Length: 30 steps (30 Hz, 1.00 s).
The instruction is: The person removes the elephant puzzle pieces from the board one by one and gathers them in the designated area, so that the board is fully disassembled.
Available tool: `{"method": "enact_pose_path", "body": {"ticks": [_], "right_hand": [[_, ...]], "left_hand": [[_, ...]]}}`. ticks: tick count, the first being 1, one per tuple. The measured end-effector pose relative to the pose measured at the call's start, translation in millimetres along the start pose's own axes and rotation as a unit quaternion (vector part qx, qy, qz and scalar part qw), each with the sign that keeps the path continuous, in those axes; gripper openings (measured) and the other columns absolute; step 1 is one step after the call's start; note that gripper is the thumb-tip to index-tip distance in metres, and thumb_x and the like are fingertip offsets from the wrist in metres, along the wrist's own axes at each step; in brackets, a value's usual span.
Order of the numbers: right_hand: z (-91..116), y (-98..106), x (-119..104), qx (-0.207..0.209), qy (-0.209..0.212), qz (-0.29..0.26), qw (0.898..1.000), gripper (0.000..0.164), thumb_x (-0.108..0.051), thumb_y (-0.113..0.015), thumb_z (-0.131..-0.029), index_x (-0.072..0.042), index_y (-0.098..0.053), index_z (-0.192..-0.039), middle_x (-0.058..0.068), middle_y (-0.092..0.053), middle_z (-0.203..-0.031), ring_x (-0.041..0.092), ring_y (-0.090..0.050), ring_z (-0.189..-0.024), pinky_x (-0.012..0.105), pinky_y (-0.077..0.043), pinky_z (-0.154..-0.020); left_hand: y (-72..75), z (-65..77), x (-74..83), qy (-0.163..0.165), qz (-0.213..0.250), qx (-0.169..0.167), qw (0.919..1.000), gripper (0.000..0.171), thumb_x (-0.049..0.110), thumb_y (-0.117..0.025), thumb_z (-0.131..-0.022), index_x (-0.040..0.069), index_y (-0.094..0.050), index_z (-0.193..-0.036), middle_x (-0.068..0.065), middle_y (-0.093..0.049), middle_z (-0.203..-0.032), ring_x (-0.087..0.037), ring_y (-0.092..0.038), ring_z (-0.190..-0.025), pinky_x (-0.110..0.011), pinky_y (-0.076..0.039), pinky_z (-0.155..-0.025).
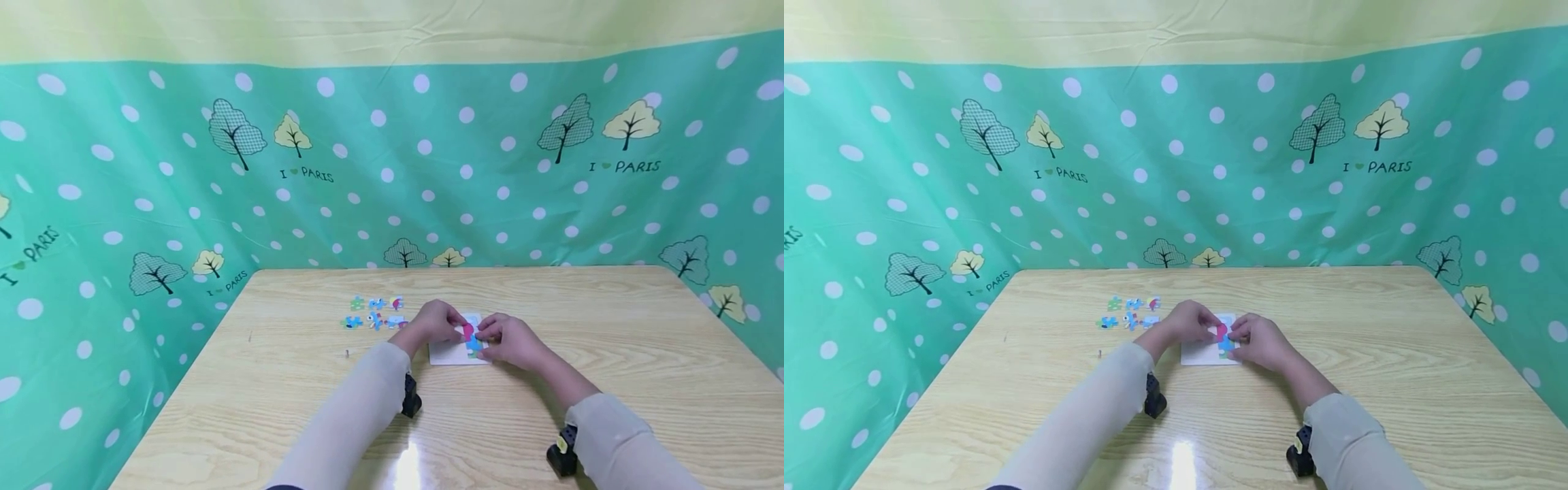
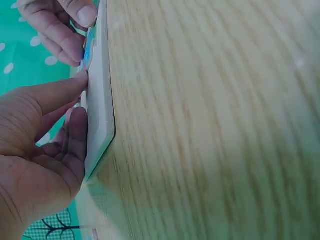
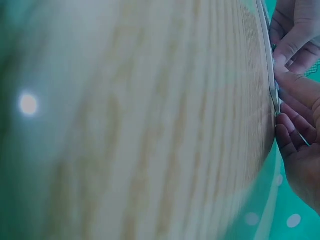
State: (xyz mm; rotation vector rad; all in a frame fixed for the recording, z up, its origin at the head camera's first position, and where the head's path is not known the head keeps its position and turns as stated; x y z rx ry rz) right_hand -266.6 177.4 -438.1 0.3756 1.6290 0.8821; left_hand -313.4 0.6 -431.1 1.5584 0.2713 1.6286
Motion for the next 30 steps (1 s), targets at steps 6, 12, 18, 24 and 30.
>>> {"method": "enact_pose_path", "body": {"ticks": [6, 12, 18, 24, 30], "right_hand": [[0.2, -0.1, -0.1, 0.006, 0.006, -0.003, 1.000, 0.030, -0.008, -0.087, -0.084, 0.007, -0.078, -0.108, 0.016, -0.065, -0.119, 0.038, -0.059, -0.116, 0.048, -0.053, -0.097], [2.1, 0.1, -0.8, 0.002, 0.005, -0.001, 1.000, 0.030, -0.008, -0.087, -0.084, 0.007, -0.078, -0.108, 0.015, -0.064, -0.117, 0.035, -0.059, -0.111, 0.044, -0.053, -0.094], [1.7, -0.5, 0.7, 0.001, 0.010, 0.006, 1.000, 0.029, -0.008, -0.087, -0.084, 0.007, -0.078, -0.108, 0.011, -0.063, -0.113, 0.030, -0.058, -0.106, 0.042, -0.053, -0.091], [0.4, -1.7, 2.0, 0.000, 0.012, 0.009, 1.000, 0.029, -0.008, -0.087, -0.084, 0.006, -0.078, -0.108, 0.010, -0.063, -0.113, 0.030, -0.058, -0.107, 0.044, -0.052, -0.092], [0.4, -1.6, 2.9, 0.000, 0.013, 0.003, 1.000, 0.030, -0.008, -0.087, -0.084, 0.007, -0.078, -0.108, 0.010, -0.063, -0.112, 0.030, -0.058, -0.106, 0.041, -0.053, -0.091]], "left_hand": [[-1.2, -2.8, -0.4, -0.006, -0.009, 0.010, 0.9999, 0.018, 0.011, -0.084, -0.087, 0.010, -0.081, -0.105, 0.002, -0.061, -0.083, -0.011, -0.052, -0.080, -0.023, -0.044, -0.072], [-5.3, -5.6, -1.8, -0.001, 0.000, 0.020, 0.9998, 0.011, 0.009, -0.083, -0.088, 0.010, -0.080, -0.098, 0.002, -0.061, -0.080, -0.011, -0.053, -0.075, -0.023, -0.046, -0.070], [-7.7, -6.2, -1.7, 0.002, 0.008, 0.035, 0.9993, 0.009, 0.007, -0.084, -0.087, 0.011, -0.078, -0.092, 0.002, -0.062, -0.079, -0.011, -0.053, -0.074, -0.024, -0.046, -0.071], [-7.5, -6.7, -2.2, -0.004, 0.006, 0.048, 0.9988, 0.008, 0.009, -0.085, -0.087, 0.012, -0.078, -0.090, 0.004, -0.064, -0.080, -0.011, -0.056, -0.077, -0.025, -0.050, -0.076], [-8.1, -6.3, -0.1, -0.022, -0.004, 0.064, 0.9977, 0.005, 0.008, -0.084, -0.087, 0.010, -0.080, -0.088, 0.006, -0.069, -0.079, -0.010, -0.059, -0.079, -0.024, -0.052, -0.079]]}}
Point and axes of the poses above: each hand's wrist, its own z-axis away from the middle knuckle, its own y-axis out of the back of the hand, x = y × z, the point moved 3 cm from there along -z, towards the middle knuckle
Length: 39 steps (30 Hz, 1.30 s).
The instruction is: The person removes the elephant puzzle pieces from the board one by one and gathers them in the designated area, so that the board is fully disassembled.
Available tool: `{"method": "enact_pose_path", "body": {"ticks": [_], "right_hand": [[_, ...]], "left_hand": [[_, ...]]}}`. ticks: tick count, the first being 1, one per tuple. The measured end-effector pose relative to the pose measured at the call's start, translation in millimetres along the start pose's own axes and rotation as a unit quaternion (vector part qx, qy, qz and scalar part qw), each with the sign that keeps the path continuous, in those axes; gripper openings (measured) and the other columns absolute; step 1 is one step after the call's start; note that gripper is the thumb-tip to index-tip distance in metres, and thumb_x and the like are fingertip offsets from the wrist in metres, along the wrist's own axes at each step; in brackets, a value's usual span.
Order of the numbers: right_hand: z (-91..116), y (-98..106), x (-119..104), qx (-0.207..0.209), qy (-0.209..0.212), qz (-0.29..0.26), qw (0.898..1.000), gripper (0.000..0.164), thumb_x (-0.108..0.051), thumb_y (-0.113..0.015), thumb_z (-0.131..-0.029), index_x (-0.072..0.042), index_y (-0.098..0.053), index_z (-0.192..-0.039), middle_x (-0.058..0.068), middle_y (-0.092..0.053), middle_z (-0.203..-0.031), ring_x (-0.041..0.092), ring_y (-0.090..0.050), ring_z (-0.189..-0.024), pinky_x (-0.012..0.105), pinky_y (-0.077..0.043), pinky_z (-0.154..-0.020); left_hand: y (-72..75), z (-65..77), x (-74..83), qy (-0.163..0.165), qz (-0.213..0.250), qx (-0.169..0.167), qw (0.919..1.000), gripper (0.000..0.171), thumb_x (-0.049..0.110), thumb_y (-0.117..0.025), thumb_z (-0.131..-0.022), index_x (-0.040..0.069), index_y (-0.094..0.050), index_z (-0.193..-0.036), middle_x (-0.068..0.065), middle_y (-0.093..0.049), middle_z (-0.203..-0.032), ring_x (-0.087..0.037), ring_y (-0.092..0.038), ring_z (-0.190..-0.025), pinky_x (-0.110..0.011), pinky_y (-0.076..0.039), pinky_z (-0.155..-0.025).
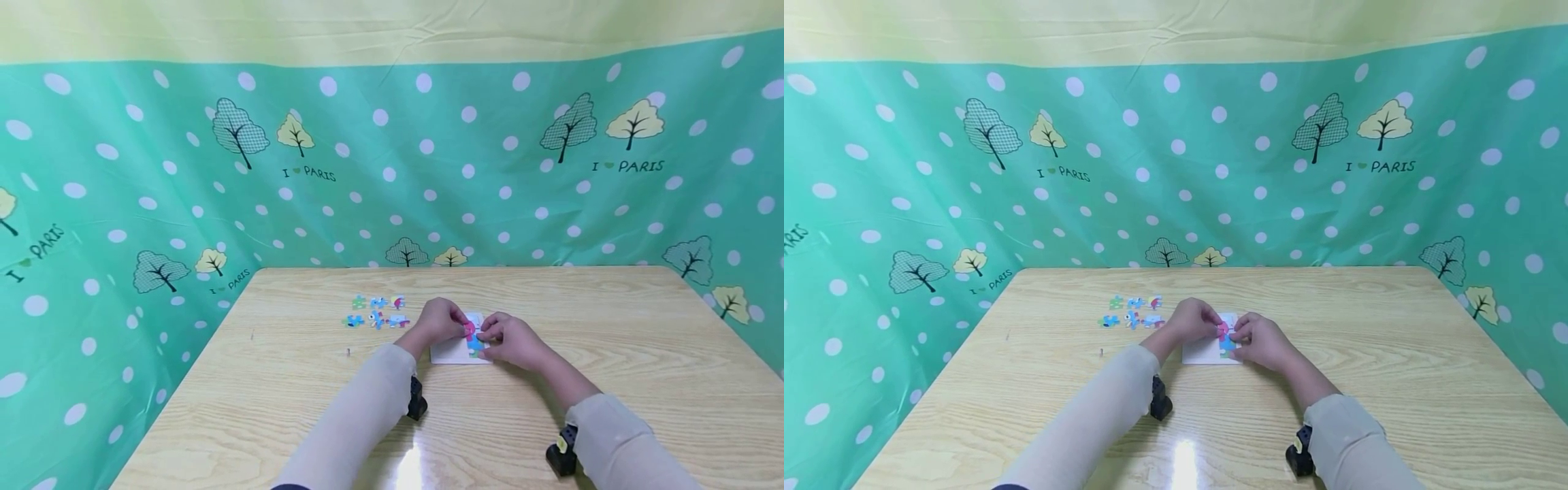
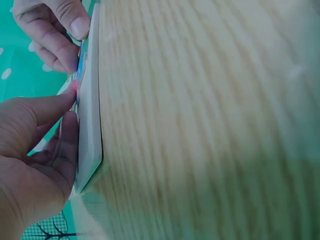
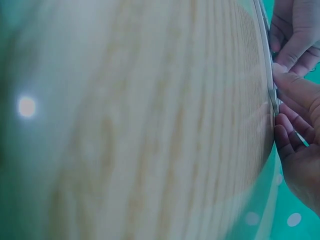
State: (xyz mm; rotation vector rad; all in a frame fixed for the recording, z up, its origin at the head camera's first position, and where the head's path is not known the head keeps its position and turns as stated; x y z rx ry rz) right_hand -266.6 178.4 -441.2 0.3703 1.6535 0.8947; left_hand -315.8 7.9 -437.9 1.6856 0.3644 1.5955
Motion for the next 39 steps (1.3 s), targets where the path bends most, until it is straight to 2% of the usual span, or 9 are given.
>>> {"method": "enact_pose_path", "body": {"ticks": [6, 11, 16, 23, 30, 39], "right_hand": [[0, 0, 0, 0.001, 0.000, 0.003, 1.000, 0.030, -0.009, -0.087, -0.084, 0.006, -0.078, -0.109, 0.010, -0.063, -0.113, 0.030, -0.059, -0.106, 0.039, -0.053, -0.090], [1, 0, 0, 0.000, 0.002, -0.001, 1.000, 0.030, -0.008, -0.087, -0.084, 0.007, -0.078, -0.108, 0.011, -0.063, -0.113, 0.031, -0.059, -0.107, 0.041, -0.053, -0.090], [1, 0, 0, 0.001, -0.009, -0.007, 1.000, 0.028, -0.007, -0.086, -0.084, 0.006, -0.078, -0.107, 0.010, -0.063, -0.114, 0.031, -0.058, -0.109, 0.044, -0.052, -0.093], [1, 1, -1, 0.001, 0.004, 0.003, 1.000, 0.033, -0.009, -0.088, -0.082, 0.007, -0.077, -0.109, 0.012, -0.063, -0.114, 0.032, -0.059, -0.108, 0.045, -0.051, -0.094], [1, 0, -1, 0.005, -0.001, 0.000, 1.000, 0.032, -0.009, -0.089, -0.082, 0.005, -0.078, -0.108, 0.011, -0.064, -0.114, 0.031, -0.059, -0.108, 0.045, -0.051, -0.095], [1, 0, 0, 0.002, -0.013, -0.008, 1.000, 0.031, -0.009, -0.088, -0.083, 0.005, -0.078, -0.108, 0.011, -0.063, -0.115, 0.031, -0.057, -0.108, 0.045, -0.051, -0.094]], "left_hand": [[-1.6, -0.3, 2.5, -0.016, -0.023, 0.011, 0.9995, 0.003, 0.008, -0.083, -0.088, 0.010, -0.081, -0.087, 0.007, -0.068, -0.076, -0.007, -0.058, -0.074, -0.019, -0.051, -0.071], [-1.5, -1.2, 3.4, -0.031, -0.031, 0.014, 0.9990, 0.002, 0.010, -0.082, -0.090, 0.009, -0.082, -0.091, 0.007, -0.070, -0.076, -0.005, -0.059, -0.071, -0.017, -0.050, -0.069], [-0.2, -0.7, -1.6, -0.032, 0.010, 0.008, 0.9994, 0.004, 0.008, -0.080, -0.091, 0.011, -0.081, -0.090, 0.007, -0.070, -0.077, -0.007, -0.061, -0.072, -0.019, -0.052, -0.068], [5.5, 4.3, -11.6, -0.031, 0.067, 0.003, 0.9972, 0.003, 0.010, -0.079, -0.092, 0.010, -0.081, -0.095, 0.006, -0.071, -0.079, -0.007, -0.061, -0.068, -0.019, -0.051, -0.060], [18.7, 14.4, -14.7, -0.042, 0.113, 0.006, 0.9927, 0.009, 0.007, -0.076, -0.094, 0.008, -0.080, -0.102, 0.003, -0.071, -0.086, -0.010, -0.066, -0.074, -0.022, -0.056, -0.067], [30.0, 19.5, -16.5, -0.060, 0.164, 0.009, 0.9846, 0.012, 0.012, -0.076, -0.095, 0.010, -0.080, -0.106, 0.004, -0.076, -0.094, -0.012, -0.071, -0.080, -0.029, -0.060, -0.074]]}}
Point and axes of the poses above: each hand's wrist, its own z-axis away from the middle knuckle, its own y-axis out of the back of the hand, x = y × z, the point moved 3 cm from there along -z, towards the middle knuckle
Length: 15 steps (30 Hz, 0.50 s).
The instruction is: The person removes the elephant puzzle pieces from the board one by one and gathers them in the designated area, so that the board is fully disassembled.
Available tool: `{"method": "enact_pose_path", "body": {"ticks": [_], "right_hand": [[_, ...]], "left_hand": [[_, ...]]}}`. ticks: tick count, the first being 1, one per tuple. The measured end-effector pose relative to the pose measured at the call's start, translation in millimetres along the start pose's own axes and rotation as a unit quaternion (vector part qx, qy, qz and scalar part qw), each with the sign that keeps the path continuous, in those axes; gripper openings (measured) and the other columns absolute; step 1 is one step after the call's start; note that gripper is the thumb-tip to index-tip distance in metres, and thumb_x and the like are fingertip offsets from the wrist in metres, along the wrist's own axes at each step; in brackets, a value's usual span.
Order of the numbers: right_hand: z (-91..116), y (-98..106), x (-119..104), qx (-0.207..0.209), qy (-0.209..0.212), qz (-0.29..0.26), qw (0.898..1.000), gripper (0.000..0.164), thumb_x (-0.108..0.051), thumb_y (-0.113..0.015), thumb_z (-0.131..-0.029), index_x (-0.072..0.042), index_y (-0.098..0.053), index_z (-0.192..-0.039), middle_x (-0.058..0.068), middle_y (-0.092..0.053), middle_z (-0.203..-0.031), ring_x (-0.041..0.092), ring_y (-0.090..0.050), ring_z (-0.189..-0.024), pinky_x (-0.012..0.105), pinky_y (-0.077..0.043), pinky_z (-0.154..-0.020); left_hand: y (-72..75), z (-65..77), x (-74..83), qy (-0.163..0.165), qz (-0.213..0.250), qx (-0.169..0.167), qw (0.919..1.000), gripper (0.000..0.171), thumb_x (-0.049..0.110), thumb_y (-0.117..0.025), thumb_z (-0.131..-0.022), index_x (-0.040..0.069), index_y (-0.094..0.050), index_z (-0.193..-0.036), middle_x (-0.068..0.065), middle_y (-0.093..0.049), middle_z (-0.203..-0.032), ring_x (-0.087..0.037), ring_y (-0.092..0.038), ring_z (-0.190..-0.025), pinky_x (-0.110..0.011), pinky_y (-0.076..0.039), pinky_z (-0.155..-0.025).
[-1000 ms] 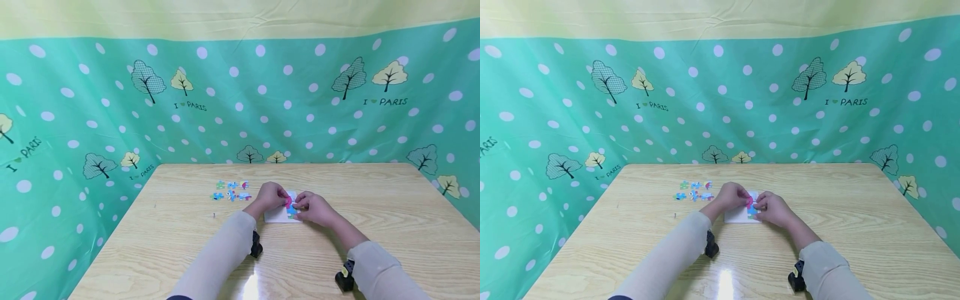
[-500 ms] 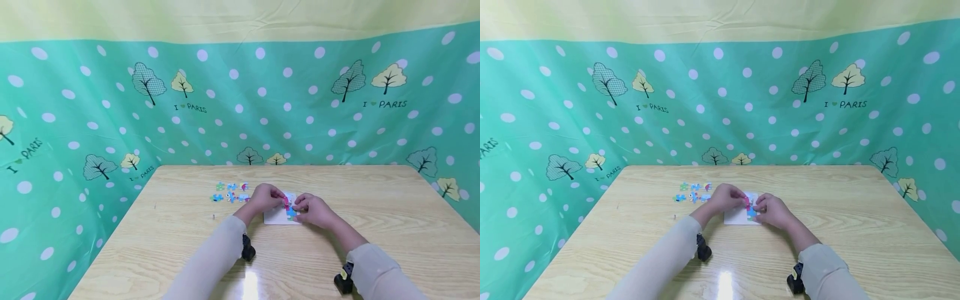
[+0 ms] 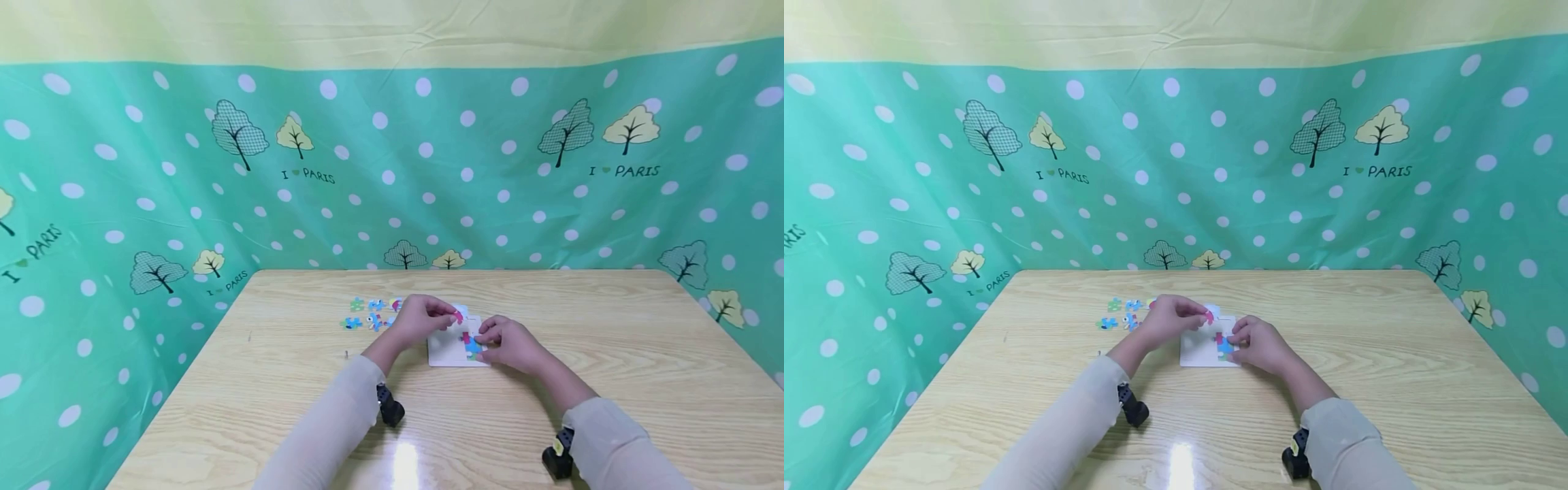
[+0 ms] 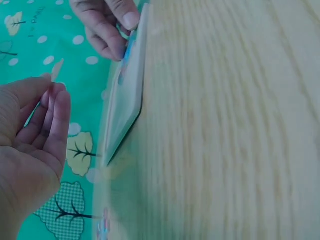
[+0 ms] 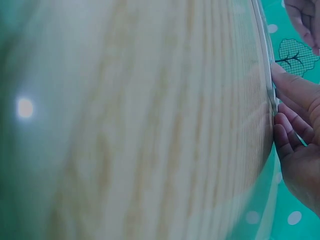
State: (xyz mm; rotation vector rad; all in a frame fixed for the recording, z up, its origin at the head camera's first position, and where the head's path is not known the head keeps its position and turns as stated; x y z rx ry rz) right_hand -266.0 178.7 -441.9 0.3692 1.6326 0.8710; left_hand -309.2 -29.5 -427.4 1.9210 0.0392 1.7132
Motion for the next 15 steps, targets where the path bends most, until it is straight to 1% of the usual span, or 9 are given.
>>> {"method": "enact_pose_path", "body": {"ticks": [5, 9, 12, 15], "right_hand": [[0, -1, -1, 0.003, 0.001, 0.002, 1.000, 0.031, -0.008, -0.088, -0.082, 0.006, -0.078, -0.108, 0.012, -0.064, -0.115, 0.032, -0.058, -0.109, 0.047, -0.051, -0.096], [1, -1, -1, 0.003, 0.001, 0.002, 1.000, 0.031, -0.008, -0.088, -0.082, 0.006, -0.078, -0.108, 0.012, -0.063, -0.116, 0.032, -0.058, -0.109, 0.046, -0.051, -0.095], [0, -1, -2, 0.005, -0.007, -0.002, 1.000, 0.031, -0.008, -0.088, -0.082, 0.005, -0.078, -0.108, 0.011, -0.063, -0.117, 0.030, -0.058, -0.109, 0.044, -0.051, -0.095], [1, 0, -1, 0.006, -0.004, -0.001, 1.000, 0.031, -0.008, -0.088, -0.082, 0.006, -0.078, -0.108, 0.012, -0.063, -0.116, 0.031, -0.058, -0.109, 0.043, -0.051, -0.094]], "left_hand": [[8.3, 3.2, -3.8, 0.013, 0.036, 0.008, 0.9993, 0.014, 0.012, -0.077, -0.095, 0.012, -0.080, -0.108, 0.003, -0.077, -0.094, -0.015, -0.072, -0.084, -0.036, -0.061, -0.081], [15.6, 7.7, -7.9, 0.020, 0.058, 0.022, 0.9978, 0.013, 0.013, -0.077, -0.095, 0.011, -0.080, -0.107, 0.001, -0.076, -0.094, -0.017, -0.072, -0.085, -0.037, -0.061, -0.083], [21.2, 12.1, -10.3, 0.024, 0.075, 0.026, 0.9965, 0.012, 0.013, -0.077, -0.095, 0.010, -0.080, -0.106, -0.001, -0.076, -0.095, -0.021, -0.072, -0.086, -0.040, -0.061, -0.084], [26.8, 16.0, -12.8, 0.025, 0.087, 0.031, 0.9954, 0.013, 0.012, -0.076, -0.095, 0.008, -0.080, -0.107, -0.003, -0.077, -0.097, -0.024, -0.073, -0.087, -0.042, -0.061, -0.086]]}}
Point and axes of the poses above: each hand's wrist, its own z-axis away from the middle knuckle, its own y-axis out of the back of the hand, x = y × z, the point moved 3 cm from there along -z, towards the middle knuckle
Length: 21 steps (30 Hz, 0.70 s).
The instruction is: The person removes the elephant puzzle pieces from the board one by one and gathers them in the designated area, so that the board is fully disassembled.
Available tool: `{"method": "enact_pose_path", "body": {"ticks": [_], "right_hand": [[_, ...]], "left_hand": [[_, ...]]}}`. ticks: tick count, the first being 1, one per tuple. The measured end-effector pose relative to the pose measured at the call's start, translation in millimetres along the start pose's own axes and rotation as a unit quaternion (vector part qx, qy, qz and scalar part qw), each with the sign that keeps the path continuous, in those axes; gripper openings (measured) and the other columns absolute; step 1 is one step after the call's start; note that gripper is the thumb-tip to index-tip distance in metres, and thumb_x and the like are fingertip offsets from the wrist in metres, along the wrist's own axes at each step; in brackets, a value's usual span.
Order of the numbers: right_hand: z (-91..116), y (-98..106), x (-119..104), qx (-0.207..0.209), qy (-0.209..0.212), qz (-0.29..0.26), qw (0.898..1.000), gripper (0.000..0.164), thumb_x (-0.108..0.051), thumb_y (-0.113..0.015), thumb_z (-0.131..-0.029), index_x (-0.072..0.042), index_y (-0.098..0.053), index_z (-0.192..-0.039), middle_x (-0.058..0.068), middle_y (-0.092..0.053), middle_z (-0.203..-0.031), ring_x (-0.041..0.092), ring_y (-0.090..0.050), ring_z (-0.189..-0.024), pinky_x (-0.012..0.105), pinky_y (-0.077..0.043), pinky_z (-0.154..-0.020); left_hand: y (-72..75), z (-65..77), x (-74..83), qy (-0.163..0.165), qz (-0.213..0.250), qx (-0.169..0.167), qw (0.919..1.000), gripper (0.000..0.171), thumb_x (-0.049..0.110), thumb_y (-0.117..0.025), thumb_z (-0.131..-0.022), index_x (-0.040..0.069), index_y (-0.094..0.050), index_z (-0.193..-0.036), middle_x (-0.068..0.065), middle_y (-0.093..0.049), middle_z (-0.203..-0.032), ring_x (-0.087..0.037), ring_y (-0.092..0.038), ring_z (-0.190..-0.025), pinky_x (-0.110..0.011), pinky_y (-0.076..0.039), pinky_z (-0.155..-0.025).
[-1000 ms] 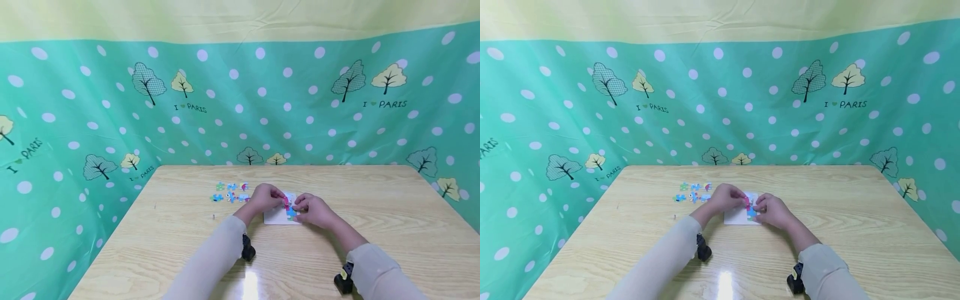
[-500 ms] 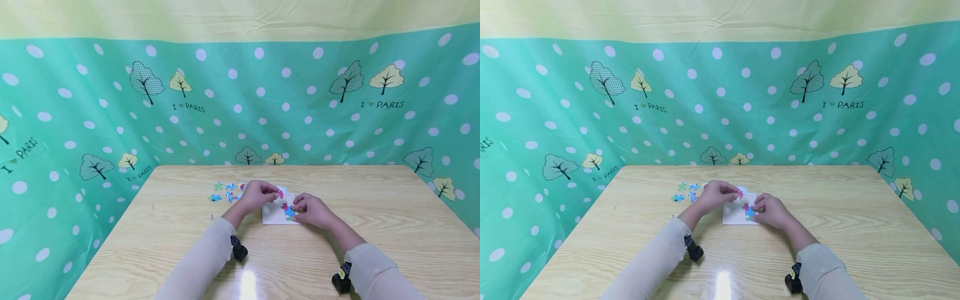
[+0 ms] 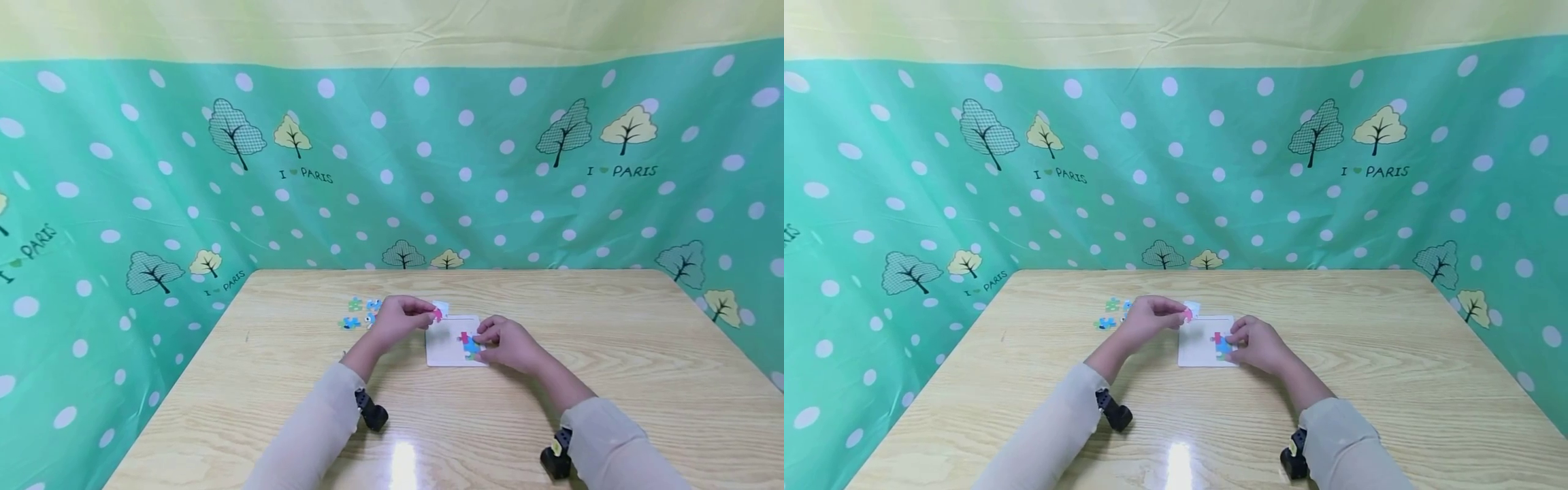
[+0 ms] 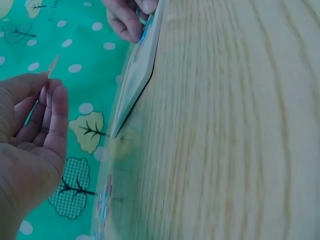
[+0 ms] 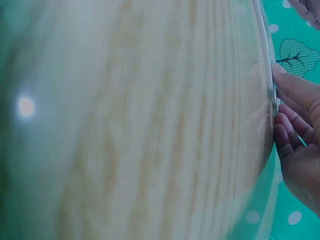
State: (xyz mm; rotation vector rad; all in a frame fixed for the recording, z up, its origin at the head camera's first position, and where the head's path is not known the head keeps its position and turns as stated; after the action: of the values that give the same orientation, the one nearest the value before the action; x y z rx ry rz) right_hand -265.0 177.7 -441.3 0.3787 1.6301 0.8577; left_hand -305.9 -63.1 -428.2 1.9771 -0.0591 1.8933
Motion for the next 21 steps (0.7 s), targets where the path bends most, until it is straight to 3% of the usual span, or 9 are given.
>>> {"method": "enact_pose_path", "body": {"ticks": [7, 14, 21], "right_hand": [[0, 0, 0, 0.001, -0.007, -0.007, 1.000, 0.031, -0.006, -0.088, -0.082, 0.006, -0.078, -0.109, 0.011, -0.063, -0.117, 0.030, -0.058, -0.110, 0.043, -0.051, -0.094], [0, -2, 1, 0.001, -0.023, -0.012, 1.000, 0.032, -0.007, -0.088, -0.083, 0.006, -0.078, -0.110, 0.011, -0.063, -0.118, 0.030, -0.057, -0.110, 0.041, -0.053, -0.092], [0, -2, 1, 0.002, -0.032, -0.011, 0.999, 0.031, -0.007, -0.088, -0.082, 0.005, -0.078, -0.110, 0.011, -0.063, -0.118, 0.030, -0.057, -0.111, 0.043, -0.052, -0.095]], "left_hand": [[14.6, 6.5, -1.7, -0.002, 0.016, 0.007, 0.9998, 0.015, 0.010, -0.076, -0.095, 0.005, -0.079, -0.109, -0.009, -0.077, -0.101, -0.026, -0.074, -0.090, -0.043, -0.060, -0.088], [27.2, 13.5, -5.2, 0.004, 0.008, 0.007, 0.9999, 0.015, 0.009, -0.076, -0.095, 0.004, -0.078, -0.108, -0.007, -0.077, -0.099, -0.029, -0.074, -0.092, -0.040, -0.060, -0.087], [35.8, 21.8, -12.6, -0.001, -0.016, -0.009, 0.9998, 0.015, 0.006, -0.078, -0.092, 0.000, -0.078, -0.106, -0.006, -0.077, -0.095, -0.016, -0.071, -0.083, -0.035, -0.060, -0.081]]}}
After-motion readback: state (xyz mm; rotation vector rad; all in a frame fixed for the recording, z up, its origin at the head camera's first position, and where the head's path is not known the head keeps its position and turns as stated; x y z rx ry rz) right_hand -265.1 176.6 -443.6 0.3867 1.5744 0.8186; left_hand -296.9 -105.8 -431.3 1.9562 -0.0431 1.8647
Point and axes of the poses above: each hand's wrist, its own z-axis away from the middle knuckle, its own y-axis out of the back of the hand, x = y × z, the point moved 3 cm from there along -z, towards the middle knuckle
